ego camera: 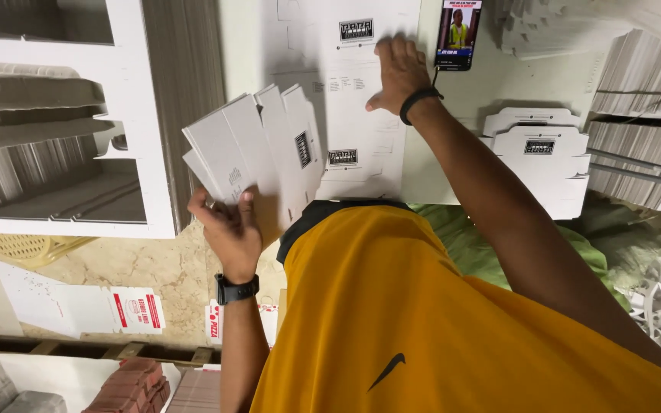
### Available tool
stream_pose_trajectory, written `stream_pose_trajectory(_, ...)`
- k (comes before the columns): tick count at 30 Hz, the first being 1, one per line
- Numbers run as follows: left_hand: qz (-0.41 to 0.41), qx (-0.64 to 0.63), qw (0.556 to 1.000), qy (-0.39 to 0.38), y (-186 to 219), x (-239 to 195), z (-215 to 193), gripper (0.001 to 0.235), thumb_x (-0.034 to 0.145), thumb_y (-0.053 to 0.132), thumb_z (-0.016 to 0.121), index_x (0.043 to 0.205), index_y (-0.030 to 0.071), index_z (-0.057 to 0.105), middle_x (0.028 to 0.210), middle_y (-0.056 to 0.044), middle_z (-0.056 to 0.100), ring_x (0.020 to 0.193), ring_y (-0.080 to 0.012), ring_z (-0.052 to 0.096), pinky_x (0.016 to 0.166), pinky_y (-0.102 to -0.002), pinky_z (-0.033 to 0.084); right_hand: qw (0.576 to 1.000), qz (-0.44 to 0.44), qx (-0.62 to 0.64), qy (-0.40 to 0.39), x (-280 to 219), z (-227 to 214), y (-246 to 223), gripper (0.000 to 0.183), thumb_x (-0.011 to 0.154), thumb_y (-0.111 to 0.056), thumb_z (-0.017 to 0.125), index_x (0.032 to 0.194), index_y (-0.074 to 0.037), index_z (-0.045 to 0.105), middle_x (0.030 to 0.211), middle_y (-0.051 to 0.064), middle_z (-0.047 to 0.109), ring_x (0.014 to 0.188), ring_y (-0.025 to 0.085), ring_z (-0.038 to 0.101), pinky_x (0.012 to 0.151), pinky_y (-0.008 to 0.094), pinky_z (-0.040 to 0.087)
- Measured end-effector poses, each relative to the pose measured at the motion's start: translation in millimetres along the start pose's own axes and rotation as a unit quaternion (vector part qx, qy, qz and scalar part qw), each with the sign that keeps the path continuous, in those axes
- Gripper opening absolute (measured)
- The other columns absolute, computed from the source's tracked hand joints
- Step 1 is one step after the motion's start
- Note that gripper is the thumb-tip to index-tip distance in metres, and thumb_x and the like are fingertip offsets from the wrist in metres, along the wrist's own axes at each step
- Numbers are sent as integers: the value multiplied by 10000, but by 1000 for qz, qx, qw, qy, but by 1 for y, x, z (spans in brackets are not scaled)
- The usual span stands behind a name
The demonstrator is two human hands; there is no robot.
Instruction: Assembling and folding cardboard boxes from flat templates and stacking them in a production environment.
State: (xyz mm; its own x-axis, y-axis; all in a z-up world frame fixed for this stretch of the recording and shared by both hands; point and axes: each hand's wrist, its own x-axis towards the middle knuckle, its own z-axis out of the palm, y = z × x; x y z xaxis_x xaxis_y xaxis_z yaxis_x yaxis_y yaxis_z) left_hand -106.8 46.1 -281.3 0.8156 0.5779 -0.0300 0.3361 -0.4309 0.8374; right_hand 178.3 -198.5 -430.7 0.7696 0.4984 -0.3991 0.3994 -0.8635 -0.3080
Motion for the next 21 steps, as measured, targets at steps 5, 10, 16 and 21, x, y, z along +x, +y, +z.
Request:
stream_pose_trajectory(5,-12,42,999,25,-5,-10,-5,423,1042,35,678,1259,94,320,695,25,372,609,-102,387,532,-287,360,999,13,-19,-49,6,-7,-1,1150,569,-509,990,1420,-49,369,1459,233,388,1394,462,314,1113,608,326)
stream_pose_trajectory(10,-18,42,998,42,-13,-13,-7,441,1050,48,679,1297,96,317,713,20,394,628,-109,403,544,-281,384,999,15,15,-35,3,-12,-3,965,531,-488,1018,1207,-105,446,1258,172,443,1239,407,416,1043,607,384)
stream_pose_trajectory(16,-32,44,996,64,-7,-8,-11,426,1053,70,672,1292,69,319,726,11,402,646,-119,411,578,-300,408,997,16,58,-49,-2,-5,5,934,533,-502,1020,1154,-87,459,1517,313,300,1437,556,207,1171,631,249)
stream_pose_trajectory(21,-43,63,993,89,-4,-8,-13,438,1049,97,680,1310,65,331,725,1,393,635,-132,413,601,-323,424,997,19,57,-37,-4,-7,-3,1021,540,-425,1030,1250,-51,399,1359,223,358,1169,415,386,925,553,390)
